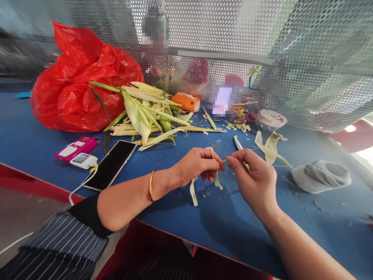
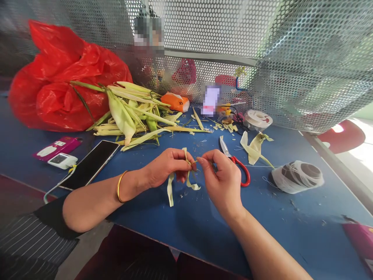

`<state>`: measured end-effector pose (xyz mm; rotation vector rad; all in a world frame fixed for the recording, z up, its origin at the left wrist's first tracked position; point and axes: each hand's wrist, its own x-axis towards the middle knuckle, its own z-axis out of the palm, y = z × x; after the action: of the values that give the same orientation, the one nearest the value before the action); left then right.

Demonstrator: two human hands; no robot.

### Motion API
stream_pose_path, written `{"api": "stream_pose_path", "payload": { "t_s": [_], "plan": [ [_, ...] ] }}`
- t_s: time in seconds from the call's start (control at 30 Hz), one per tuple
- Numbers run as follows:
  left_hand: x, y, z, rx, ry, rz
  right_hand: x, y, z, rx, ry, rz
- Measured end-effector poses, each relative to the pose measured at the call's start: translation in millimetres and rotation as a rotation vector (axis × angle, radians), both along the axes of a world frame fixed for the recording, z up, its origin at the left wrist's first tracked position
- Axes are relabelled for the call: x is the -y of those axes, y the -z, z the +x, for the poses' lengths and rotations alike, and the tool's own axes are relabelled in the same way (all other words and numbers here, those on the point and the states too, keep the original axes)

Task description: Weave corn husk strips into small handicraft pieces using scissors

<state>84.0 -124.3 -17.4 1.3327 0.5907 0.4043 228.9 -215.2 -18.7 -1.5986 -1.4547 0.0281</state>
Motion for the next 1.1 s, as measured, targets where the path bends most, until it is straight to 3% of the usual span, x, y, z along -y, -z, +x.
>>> {"api": "stream_pose_path", "payload": {
  "t_s": [0.23, 0.43, 0.73, 0.9, 1.0, 1.1],
  "plan": [
    [-2.2, -1.0, -1.7, 0.06, 0.026, -0.038, 0.9, 2.7, 2.1, 0.005, 0.033, 0.036],
    [-3.0, -1.6, -0.5, 0.054, 0.028, -0.112, -0.7, 2.9, 0.3, -0.069, -0.049, 0.002],
    [-3.1, -0.9, 0.4, 0.079, 0.069, -0.046, -1.5, 3.2, 3.7, -0.045, 0.034, 0.005],
    [-4.3, 1.3, 0.7, 0.133, 0.036, 0.007, -2.5, 1.9, 3.9, -0.157, 0.026, -0.017],
    [-6.4, 0.8, 0.4, 0.174, 0.05, -0.048, -3.0, -0.1, 2.8, -0.23, 0.011, -0.028],
    [-8.1, -0.1, 0.3, 0.189, 0.144, -0.143, -2.9, -1.5, 1.6, -0.249, 0.005, -0.026]
  ]
}}
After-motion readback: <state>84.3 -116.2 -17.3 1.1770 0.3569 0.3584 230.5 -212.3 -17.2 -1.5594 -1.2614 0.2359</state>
